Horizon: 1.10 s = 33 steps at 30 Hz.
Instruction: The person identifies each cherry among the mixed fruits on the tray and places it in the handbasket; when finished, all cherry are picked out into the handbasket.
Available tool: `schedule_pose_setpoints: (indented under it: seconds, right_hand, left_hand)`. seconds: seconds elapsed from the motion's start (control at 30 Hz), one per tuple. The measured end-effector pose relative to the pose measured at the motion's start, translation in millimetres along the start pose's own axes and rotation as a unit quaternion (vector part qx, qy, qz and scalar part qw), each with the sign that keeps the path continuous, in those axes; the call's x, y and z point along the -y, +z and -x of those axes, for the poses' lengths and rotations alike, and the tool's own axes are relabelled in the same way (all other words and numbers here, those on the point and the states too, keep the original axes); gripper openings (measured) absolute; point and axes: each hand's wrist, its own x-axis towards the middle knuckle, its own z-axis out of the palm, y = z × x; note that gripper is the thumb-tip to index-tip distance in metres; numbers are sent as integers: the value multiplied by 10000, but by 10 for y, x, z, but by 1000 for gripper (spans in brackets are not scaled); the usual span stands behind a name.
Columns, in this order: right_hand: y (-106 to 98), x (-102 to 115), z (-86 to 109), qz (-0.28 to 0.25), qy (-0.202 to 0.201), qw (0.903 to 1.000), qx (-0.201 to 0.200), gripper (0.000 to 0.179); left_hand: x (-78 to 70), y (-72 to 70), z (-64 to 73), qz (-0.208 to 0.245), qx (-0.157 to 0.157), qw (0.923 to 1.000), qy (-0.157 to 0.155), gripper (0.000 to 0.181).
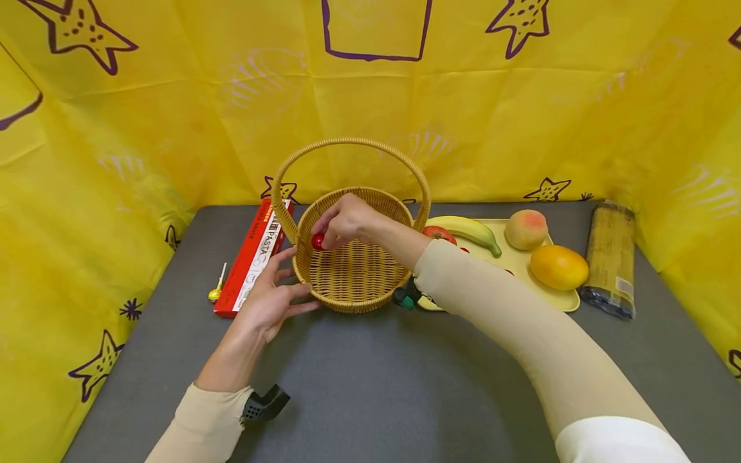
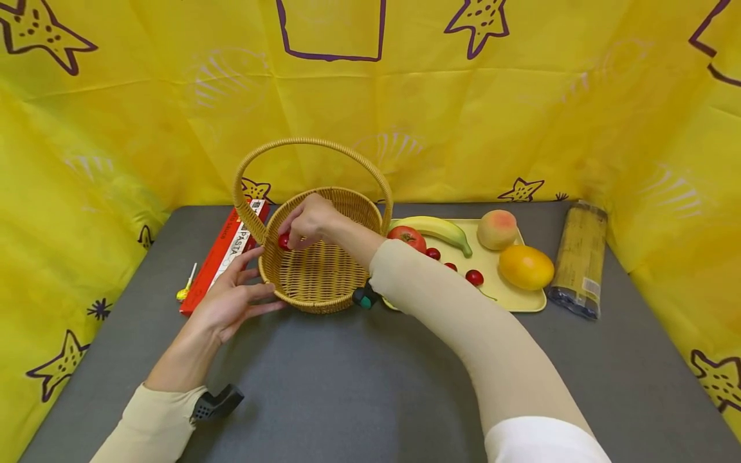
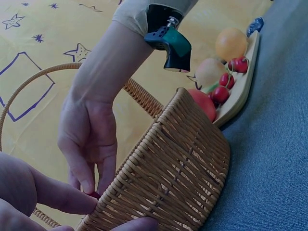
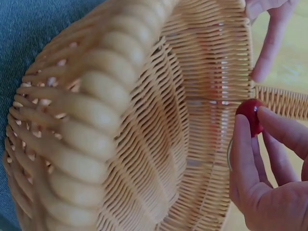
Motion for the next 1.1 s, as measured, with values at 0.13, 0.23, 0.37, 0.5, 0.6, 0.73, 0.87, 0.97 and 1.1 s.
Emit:
schedule_pose_setpoints:
  seconds: [0.13,0.23,0.37,0.5,0.6,0.73,0.87,0.97,1.1]
  right_hand:
    - [-2,-10,-31,65,49,10000,15,27]
    - [-4,-14,-46,128,104,9999,8,26]
    - [-4,-31,-66,256,158,9995,55,27]
    - [9,-45,-84,416,221,9988,148,28]
    - [31,-46,-94,497,248,9982,207,29]
    - [64,-47,-100,623,280,9972,306,28]
    - [92,-52,-95,885,321,9949,373,26]
    - [108,-65,-98,1045,340,9931,413,24]
    - [128,-73,-105,1180,338,9914,450,23]
  left_hand:
    - [1,1,0,1,1,10000,-4,79]
    - [2,0,-1,1,2,10000,-6,78]
    - [9,0,-5,0,20,10000,13,78]
    - [15,-2,-8,10,34,10000,25,79]
    - [16,-8,-6,5,32,10000,23,79]
    - [15,-9,-4,-6,37,10000,16,78]
    - [12,-9,2,-11,32,10000,-6,78]
    - [11,-10,5,-12,38,10000,-3,78]
    - [13,-7,4,-17,43,10000,22,78]
